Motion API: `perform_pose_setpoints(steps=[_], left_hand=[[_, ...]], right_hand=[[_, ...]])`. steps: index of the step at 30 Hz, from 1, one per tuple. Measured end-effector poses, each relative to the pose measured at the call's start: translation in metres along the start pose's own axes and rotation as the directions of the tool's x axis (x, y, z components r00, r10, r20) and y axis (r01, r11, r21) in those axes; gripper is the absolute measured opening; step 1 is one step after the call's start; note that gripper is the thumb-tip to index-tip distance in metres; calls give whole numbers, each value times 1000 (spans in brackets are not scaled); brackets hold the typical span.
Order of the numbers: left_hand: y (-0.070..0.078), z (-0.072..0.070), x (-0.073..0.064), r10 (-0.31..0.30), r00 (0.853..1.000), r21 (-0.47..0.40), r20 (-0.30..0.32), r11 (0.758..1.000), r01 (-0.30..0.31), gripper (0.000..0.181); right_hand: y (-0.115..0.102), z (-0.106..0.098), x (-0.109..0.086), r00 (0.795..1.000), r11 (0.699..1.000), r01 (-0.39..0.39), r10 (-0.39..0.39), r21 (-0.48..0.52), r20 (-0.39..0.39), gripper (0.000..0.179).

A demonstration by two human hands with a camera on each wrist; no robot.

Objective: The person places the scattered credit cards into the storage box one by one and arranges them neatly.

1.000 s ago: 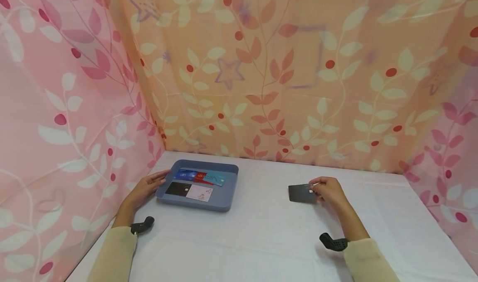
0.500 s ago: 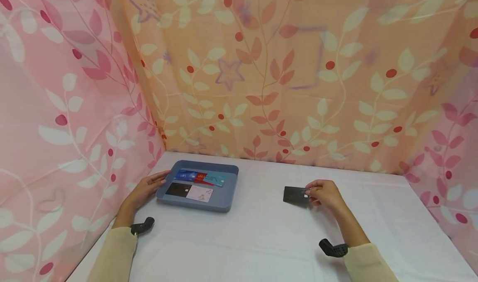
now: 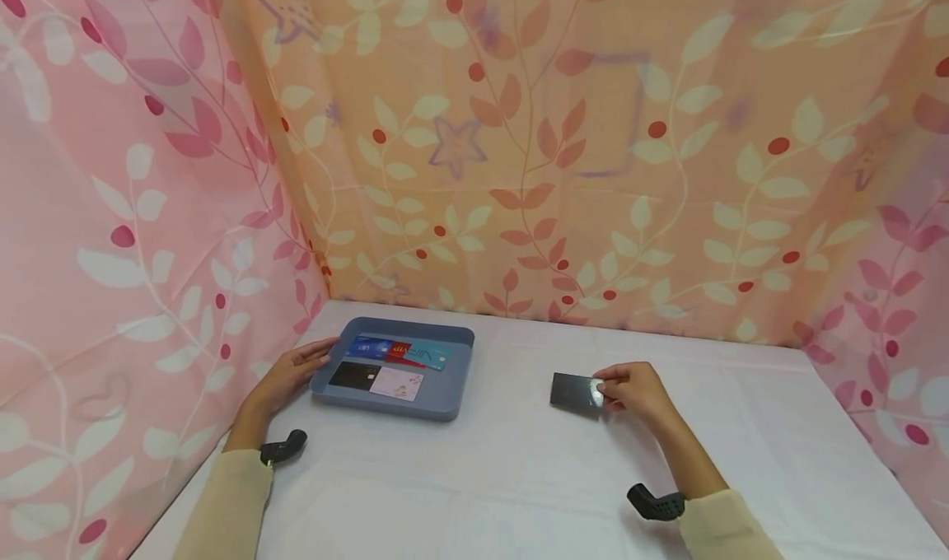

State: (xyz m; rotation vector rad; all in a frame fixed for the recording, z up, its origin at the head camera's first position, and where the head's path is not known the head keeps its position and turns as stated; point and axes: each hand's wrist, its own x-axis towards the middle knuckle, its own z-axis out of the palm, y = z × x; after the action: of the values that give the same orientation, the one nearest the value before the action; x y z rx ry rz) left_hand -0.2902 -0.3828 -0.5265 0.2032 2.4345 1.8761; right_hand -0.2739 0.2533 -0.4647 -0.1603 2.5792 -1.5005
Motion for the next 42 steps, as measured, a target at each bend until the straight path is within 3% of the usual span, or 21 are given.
perform_pose_setpoints(steps=[8, 23, 42], left_hand=[[0, 0, 1, 1, 1000, 4, -4, 1000, -1, 55], [0, 0, 0, 5, 1000, -3, 8, 1000, -5, 52], [1, 0, 1, 13, 1000, -5, 5, 1000, -13, 53]], right_hand=[[-10, 14, -4, 999, 996, 23, -26, 86, 32, 29], [-27, 39, 3, 998, 996, 58, -60, 72, 32, 22], [-68, 70, 18, 987, 990, 119, -126, 74, 95, 21]])
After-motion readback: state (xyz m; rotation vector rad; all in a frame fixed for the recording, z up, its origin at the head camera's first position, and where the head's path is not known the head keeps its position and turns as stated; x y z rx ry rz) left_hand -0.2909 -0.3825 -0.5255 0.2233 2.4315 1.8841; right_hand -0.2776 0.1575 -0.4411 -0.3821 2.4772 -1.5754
